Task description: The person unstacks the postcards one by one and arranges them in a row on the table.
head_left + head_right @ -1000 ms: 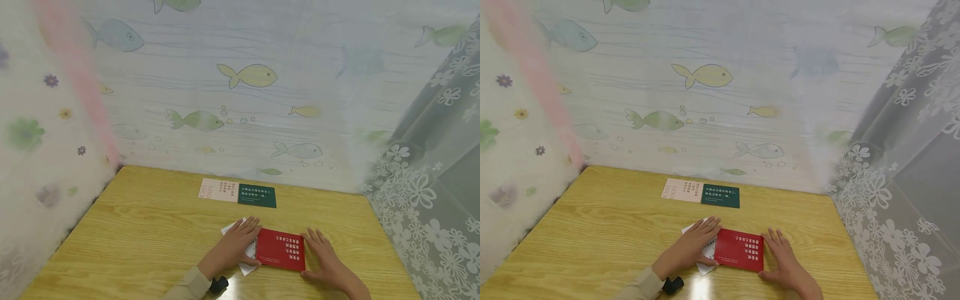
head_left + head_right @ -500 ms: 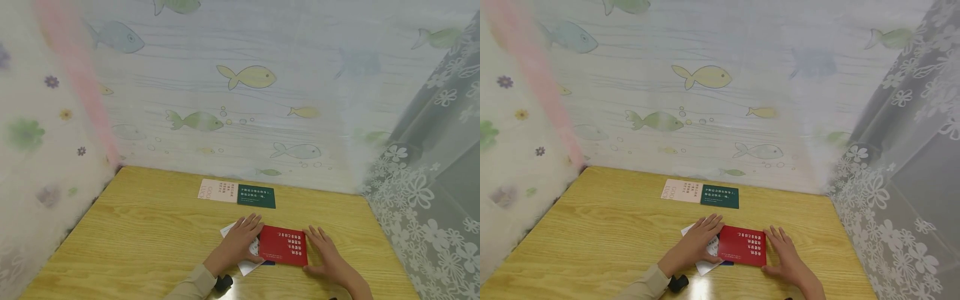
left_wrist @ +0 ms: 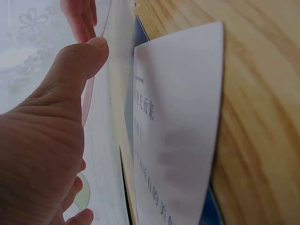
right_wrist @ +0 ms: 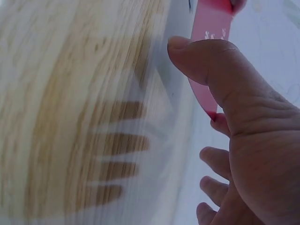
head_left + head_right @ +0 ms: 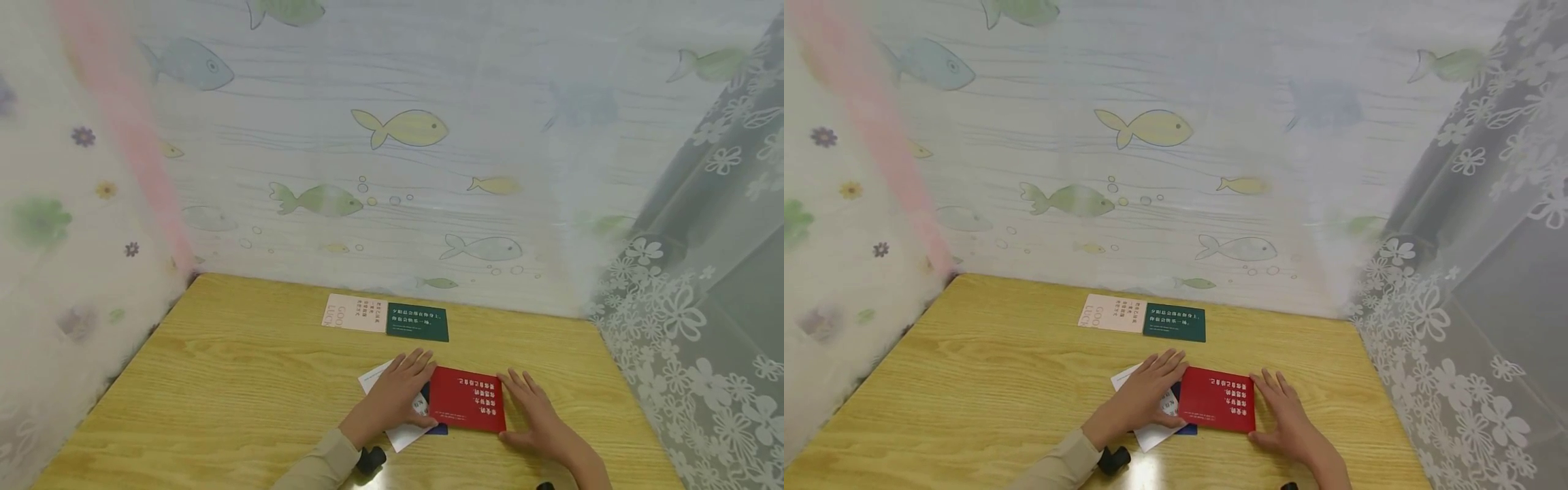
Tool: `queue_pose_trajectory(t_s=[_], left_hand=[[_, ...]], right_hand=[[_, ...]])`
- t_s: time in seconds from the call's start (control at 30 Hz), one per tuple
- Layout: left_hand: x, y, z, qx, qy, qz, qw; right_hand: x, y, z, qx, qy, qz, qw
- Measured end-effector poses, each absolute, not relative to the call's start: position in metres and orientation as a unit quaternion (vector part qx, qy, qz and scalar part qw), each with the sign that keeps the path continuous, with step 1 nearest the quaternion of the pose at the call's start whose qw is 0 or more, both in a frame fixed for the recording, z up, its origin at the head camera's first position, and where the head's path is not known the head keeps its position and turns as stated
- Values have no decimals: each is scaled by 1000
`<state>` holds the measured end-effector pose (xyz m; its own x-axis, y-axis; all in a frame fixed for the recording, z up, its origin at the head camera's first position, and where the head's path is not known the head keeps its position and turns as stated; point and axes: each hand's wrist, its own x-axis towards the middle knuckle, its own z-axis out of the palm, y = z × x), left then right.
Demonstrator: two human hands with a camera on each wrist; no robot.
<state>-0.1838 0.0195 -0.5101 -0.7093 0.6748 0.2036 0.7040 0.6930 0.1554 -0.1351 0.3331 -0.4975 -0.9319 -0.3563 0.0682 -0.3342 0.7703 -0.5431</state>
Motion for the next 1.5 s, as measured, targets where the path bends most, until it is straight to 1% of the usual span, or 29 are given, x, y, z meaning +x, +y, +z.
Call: queue_pose_trajectory(t_s=[0.27, 0.4, 0.7, 1.0, 1.5], left_hand=[[-192, 31, -510, -359, -927, -101, 42], [-197, 35, -512, -357, -928, -92, 43], [-208, 41, -511, -356, -929, -92, 40], [-221, 49, -512, -353, -930, -96, 25], [-258, 62, -509, -344, -933, -108, 5]], right_hand=[[-145, 344, -500, -179, 941, -283, 38], [-150, 348, -502, -182, 942, -278, 39], [-160, 352, -502, -199, 944, -264, 23], [-171, 360, -504, -224, 943, -246, 4], [-209, 374, -506, -232, 943, -240, 3]])
